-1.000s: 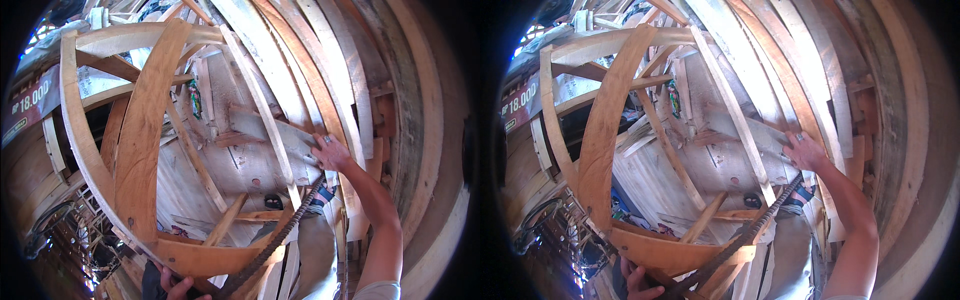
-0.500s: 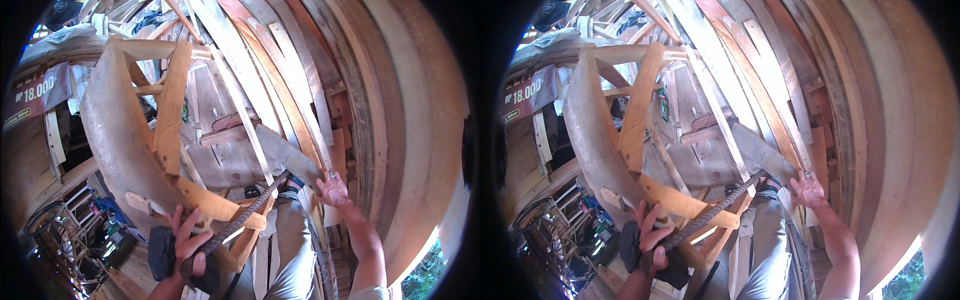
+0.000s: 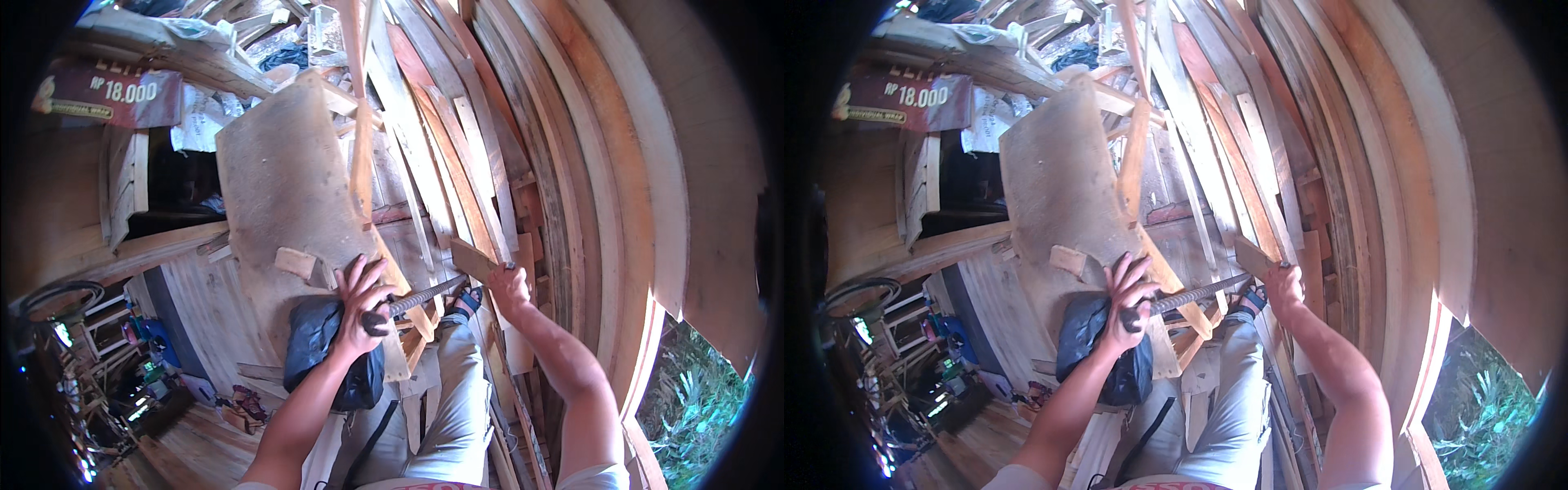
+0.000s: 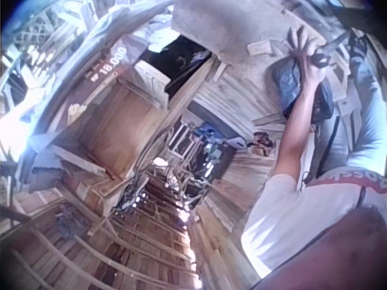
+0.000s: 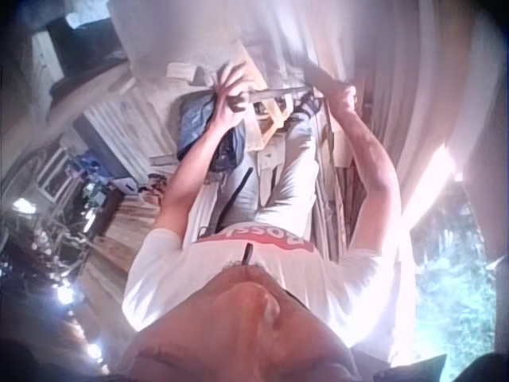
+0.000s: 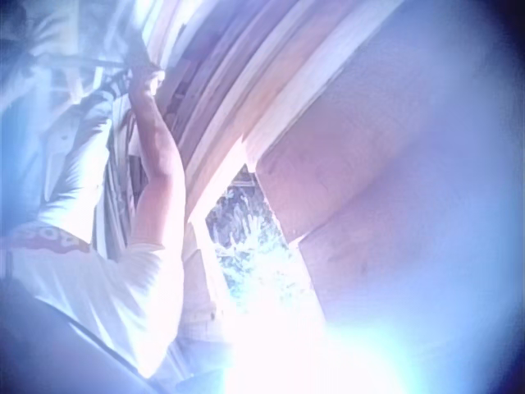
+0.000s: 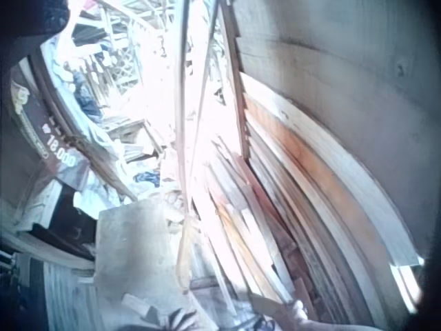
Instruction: The person uses a long metal crowbar to pry apart wooden planks and beams in a cluttered, partially dismantled wooden structure. They repeatedly insert the tool into joints, lever the wood to break connections, and toss the separated pieces aside.
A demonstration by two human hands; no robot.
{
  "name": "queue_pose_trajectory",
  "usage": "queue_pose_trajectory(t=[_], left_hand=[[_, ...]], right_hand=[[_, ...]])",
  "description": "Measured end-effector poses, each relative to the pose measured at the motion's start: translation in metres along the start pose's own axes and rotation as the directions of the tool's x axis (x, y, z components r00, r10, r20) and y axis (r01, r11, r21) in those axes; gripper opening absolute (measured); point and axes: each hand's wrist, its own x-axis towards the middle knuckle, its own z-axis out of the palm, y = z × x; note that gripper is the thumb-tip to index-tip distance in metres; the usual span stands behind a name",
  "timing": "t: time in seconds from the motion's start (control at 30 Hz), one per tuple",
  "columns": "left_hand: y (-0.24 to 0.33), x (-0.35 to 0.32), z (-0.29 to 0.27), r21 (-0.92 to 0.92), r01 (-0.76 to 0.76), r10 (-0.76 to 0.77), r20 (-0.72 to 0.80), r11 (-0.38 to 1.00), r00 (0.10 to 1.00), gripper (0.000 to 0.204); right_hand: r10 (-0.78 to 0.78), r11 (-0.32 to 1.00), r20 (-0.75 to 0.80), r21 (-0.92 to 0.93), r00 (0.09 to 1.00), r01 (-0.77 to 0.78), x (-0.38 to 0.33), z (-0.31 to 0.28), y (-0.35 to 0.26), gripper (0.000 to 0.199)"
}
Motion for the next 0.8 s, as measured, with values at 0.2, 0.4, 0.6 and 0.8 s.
queue_pose_trajectory(t=[0.2,0.4,0.6,0.8], left_hand=[[0.015,0.0,-0.008,-0.165,-0.027,-0.002,-0.17,0.986,0.985,0.031],[0.044,-0.031,-0.013,-0.402,-0.136,0.072,-0.17,0.905,0.983,0.022],[0.073,-0.075,-0.016,-0.222,-0.164,0.21,0.201,0.961,0.957,0.016],[0.088,-0.162,0.039,-0.28,-0.483,0.554,0.299,0.83,0.777,0.015]], right_hand=[[0.203,0.966,0.125,0.134,0.971,-0.22,-0.063,-0.106,0.021,0.035],[0.661,0.539,0.142,0.594,0.737,-0.597,-0.218,-0.182,-0.012,0.07],[0.794,0.19,0.005,0.947,0.608,-0.257,-0.294,-0.214,-0.106,0.054],[0.73,0.084,0.037,0.986,0.683,-0.144,-0.31,-0.277,-0.175,0.061]])
